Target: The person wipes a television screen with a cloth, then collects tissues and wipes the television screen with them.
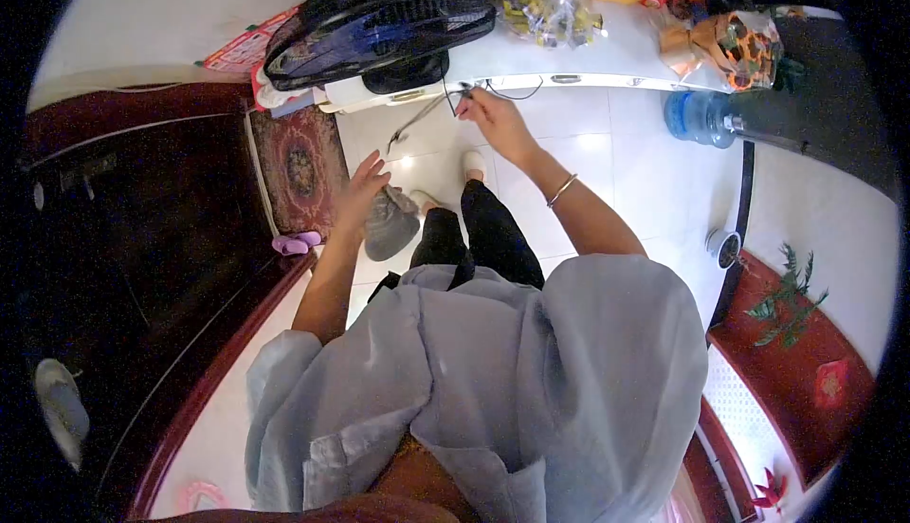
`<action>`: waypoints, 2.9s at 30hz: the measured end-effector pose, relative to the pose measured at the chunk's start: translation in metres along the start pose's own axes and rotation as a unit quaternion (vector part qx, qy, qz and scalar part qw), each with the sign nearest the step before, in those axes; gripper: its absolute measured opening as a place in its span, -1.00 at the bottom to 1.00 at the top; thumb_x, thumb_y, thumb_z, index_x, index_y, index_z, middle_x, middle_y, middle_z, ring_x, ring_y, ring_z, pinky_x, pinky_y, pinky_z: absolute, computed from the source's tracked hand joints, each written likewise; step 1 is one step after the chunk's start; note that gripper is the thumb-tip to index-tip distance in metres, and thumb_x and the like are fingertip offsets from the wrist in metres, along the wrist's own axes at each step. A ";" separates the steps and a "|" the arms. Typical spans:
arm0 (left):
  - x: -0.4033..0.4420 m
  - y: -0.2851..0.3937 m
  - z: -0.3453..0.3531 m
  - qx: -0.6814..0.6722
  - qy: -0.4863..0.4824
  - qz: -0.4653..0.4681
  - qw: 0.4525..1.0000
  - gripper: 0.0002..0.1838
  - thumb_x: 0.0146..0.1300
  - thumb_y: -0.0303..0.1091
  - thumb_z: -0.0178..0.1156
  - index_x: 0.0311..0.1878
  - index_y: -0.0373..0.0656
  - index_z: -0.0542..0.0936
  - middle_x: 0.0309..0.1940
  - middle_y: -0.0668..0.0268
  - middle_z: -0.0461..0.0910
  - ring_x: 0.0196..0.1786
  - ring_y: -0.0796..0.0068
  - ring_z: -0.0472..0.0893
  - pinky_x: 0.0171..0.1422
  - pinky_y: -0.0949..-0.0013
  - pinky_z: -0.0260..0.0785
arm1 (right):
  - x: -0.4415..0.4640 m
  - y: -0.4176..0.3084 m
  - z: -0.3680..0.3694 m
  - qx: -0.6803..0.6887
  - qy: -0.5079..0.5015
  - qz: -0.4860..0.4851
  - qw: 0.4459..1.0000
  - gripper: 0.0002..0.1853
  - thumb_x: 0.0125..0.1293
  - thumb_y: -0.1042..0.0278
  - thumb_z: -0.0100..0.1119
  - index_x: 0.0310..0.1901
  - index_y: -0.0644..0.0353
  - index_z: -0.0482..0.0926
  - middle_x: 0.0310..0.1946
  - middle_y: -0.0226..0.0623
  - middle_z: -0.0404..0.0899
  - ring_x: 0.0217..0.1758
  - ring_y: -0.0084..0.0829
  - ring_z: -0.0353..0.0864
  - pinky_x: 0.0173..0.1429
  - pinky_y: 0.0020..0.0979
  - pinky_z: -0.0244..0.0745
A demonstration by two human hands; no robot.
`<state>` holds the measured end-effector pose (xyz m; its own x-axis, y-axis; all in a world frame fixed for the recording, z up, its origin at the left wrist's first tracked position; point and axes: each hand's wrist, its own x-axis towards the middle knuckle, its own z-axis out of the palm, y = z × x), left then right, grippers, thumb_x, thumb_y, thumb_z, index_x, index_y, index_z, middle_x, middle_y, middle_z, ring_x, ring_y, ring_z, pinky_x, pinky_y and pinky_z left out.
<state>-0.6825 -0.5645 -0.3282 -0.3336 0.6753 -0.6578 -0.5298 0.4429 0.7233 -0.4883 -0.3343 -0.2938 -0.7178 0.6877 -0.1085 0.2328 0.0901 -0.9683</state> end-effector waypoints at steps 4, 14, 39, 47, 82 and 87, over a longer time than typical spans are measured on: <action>0.010 0.021 0.024 0.062 0.019 -0.023 0.998 -0.37 0.25 -0.42 0.23 0.39 -0.08 0.30 0.25 -0.03 0.39 0.29 0.31 0.39 0.37 0.35 0.17 | 0.026 0.015 -0.038 -0.027 0.023 -0.002 0.999 -0.87 0.43 0.54 -0.15 -0.15 0.37 0.43 -0.33 -0.19 0.62 -0.23 -0.41 0.66 -0.06 -0.44 0.55; -0.004 0.017 0.000 -0.041 0.047 -0.077 0.995 -0.60 0.29 -0.37 0.16 0.19 -0.21 0.46 0.03 0.12 0.58 -0.16 0.29 0.63 -0.04 0.31 0.52 | 0.116 0.115 -0.091 -0.049 0.092 -0.006 0.995 -0.84 0.44 0.49 -0.12 -0.07 0.31 0.44 -0.29 -0.17 0.65 -0.19 -0.33 0.71 -0.08 -0.39 0.56; -0.077 0.197 -0.005 -0.094 0.071 0.306 0.945 -0.74 0.25 -0.28 0.23 -0.11 -0.26 0.60 -0.26 0.28 0.64 -0.29 0.48 0.61 -0.18 0.41 0.50 | 0.172 0.020 -0.164 0.104 0.075 0.023 0.991 -0.80 0.42 0.46 -0.07 -0.01 0.19 0.51 -0.19 -0.36 0.61 -0.22 -0.55 0.59 -0.16 -0.54 0.51; -0.066 0.404 0.041 0.091 -0.006 0.448 0.890 -0.43 0.32 -0.25 0.17 0.35 -0.23 0.32 -0.06 0.24 0.60 -0.13 0.52 0.57 0.08 0.44 0.37 | 0.145 -0.298 -0.095 0.128 0.053 -0.230 0.963 -0.52 0.45 0.38 -0.03 0.37 0.18 0.23 0.33 -0.14 0.32 0.33 -0.33 0.39 0.15 -0.37 0.49; -0.079 0.460 0.063 -0.088 -0.149 0.492 0.853 -0.56 0.41 -0.17 -0.13 0.23 -0.23 0.29 -0.20 0.01 0.56 -0.30 0.09 0.63 -0.16 0.03 0.56 | 0.130 -0.361 0.030 0.234 0.157 -0.391 0.876 -0.87 0.39 0.43 0.07 -0.15 0.31 0.43 -0.36 -0.42 0.48 -0.24 -0.59 0.58 -0.13 -0.50 0.52; -0.094 0.374 0.145 0.051 -0.151 0.508 0.847 -0.23 0.26 -0.40 0.07 0.48 -0.33 -0.03 0.44 0.05 0.08 0.46 0.25 0.12 0.54 0.27 -0.15 | 0.034 -0.259 0.005 0.289 0.298 -0.331 0.847 -0.78 0.44 0.47 -0.04 0.06 0.31 0.40 -0.03 -0.26 0.55 -0.05 -0.43 0.59 0.08 -0.38 0.52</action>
<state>-0.7364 -0.3769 0.0350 -0.3531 0.8518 0.3870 -0.0142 -0.4185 0.9081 -0.5766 -0.3380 -0.0474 -0.0651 0.8814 0.4678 -0.5763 0.3495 -0.7387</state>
